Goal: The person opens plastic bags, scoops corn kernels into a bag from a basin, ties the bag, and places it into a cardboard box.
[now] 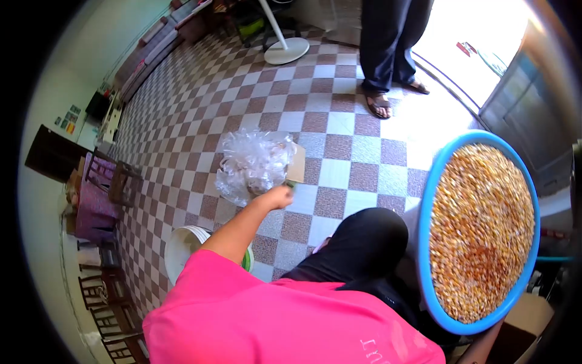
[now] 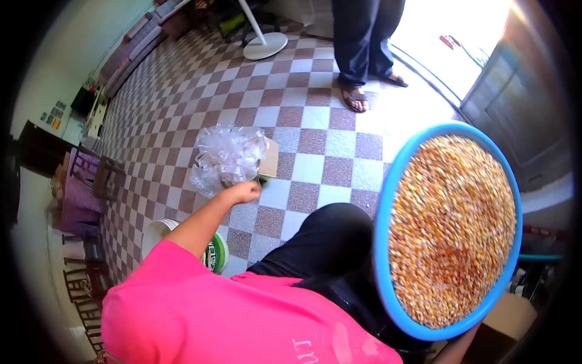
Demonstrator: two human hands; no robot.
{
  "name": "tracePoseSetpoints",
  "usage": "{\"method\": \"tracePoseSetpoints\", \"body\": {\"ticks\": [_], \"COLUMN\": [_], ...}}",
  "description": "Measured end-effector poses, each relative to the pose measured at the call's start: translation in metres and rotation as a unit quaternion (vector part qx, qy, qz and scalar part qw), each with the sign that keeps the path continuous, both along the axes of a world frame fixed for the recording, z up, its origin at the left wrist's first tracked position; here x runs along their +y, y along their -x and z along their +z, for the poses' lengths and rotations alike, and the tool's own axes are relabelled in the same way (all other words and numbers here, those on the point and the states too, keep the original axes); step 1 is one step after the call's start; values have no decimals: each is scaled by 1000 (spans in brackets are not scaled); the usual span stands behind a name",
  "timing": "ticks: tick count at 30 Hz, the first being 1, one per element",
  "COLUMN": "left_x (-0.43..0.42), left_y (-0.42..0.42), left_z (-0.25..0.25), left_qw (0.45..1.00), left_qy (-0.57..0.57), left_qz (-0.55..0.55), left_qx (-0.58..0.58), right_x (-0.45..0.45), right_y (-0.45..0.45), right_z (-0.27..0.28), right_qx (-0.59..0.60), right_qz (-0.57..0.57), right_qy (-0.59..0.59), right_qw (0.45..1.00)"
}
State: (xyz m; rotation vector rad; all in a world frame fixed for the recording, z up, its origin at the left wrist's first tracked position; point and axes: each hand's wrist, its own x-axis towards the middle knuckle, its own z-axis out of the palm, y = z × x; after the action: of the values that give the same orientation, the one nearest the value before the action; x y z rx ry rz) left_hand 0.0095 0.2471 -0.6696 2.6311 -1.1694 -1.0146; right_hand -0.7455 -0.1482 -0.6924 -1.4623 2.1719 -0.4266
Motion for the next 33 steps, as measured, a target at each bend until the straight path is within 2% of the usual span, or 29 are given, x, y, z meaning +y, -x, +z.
{"method": "tracePoseSetpoints", "body": {"ticks": [2, 3, 5, 6, 8, 10, 12, 13, 14, 17, 19, 20, 22, 23, 25, 26, 28, 30, 32, 33], "left_x": [52, 65, 80, 81, 72, 62, 66, 65, 68, 75, 71, 65, 49, 45, 42, 40, 36, 36, 38, 41], "left_y": [-23, -29, -45, -53, -55, -55, -63, -66, -70, -74, -77, -82, -88, -88, -88, -87, -76, -62, -47, -39], "left_z": [-14, -25, -41, -52, -62, -56, -57, -54, -61, -92, -103, -105, -108, -114, -121, -125, -135, -140, -131, -123], "left_qw": [991, 990, 989, 988, 964, 960, 942, 950, 947, 948, 934, 935, 954, 956, 956, 956, 973, 973, 967, 968], "left_qy": [-117, -114, -64, -61, 94, 76, 77, 25, 24, 73, 54, 62, -67, -64, -90, -92, -88, -88, -21, -24], "left_qz": [26, 32, 135, 138, 233, 252, 247, 211, 223, 196, 144, 148, 143, 146, 50, 53, 31, 55, 145, 145], "left_qx": [66, 72, -23, -18, -92, -94, -214, -231, -228, -241, -322, -318, -253, -246, -275, -273, -210, -207, -207, -203], "right_x": [9, 12, 20, 24, 31, 34, 32, 31, 30, 26, 24, 23, 23, 23, 24, 23, 23, 24, 24, 25], "right_y": [-13, -19, -33, -39, -54, -70, -86, -93, -101, -116, -122, -125, -126, -127, -128, -128, -126, -122, -117, -115], "right_z": [11, 17, 28, 33, 44, 54, 60, 62, 65, 78, 86, 90, 101, 106, 112, 115, 122, 128, 136, 138], "right_qx": [-2, -2, -4, -3, 1, 5, 7, 9, 12, 24, 28, 29, 35, 39, 41, 41, 40, 42, 43, 43], "right_qz": [-7, -9, -14, -15, -16, -11, 1, 6, 9, 23, 25, 27, 27, 27, 24, 22, 20, 16, 12, 12], "right_qy": [5, 7, 12, 14, 14, 18, 14, 13, 14, 15, 19, 24, 32, 34, 37, 41, 41, 46, 50, 53], "right_qw": [1000, 1000, 1000, 1000, 1000, 1000, 1000, 1000, 1000, 999, 999, 999, 999, 998, 998, 998, 998, 998, 998, 998]}}
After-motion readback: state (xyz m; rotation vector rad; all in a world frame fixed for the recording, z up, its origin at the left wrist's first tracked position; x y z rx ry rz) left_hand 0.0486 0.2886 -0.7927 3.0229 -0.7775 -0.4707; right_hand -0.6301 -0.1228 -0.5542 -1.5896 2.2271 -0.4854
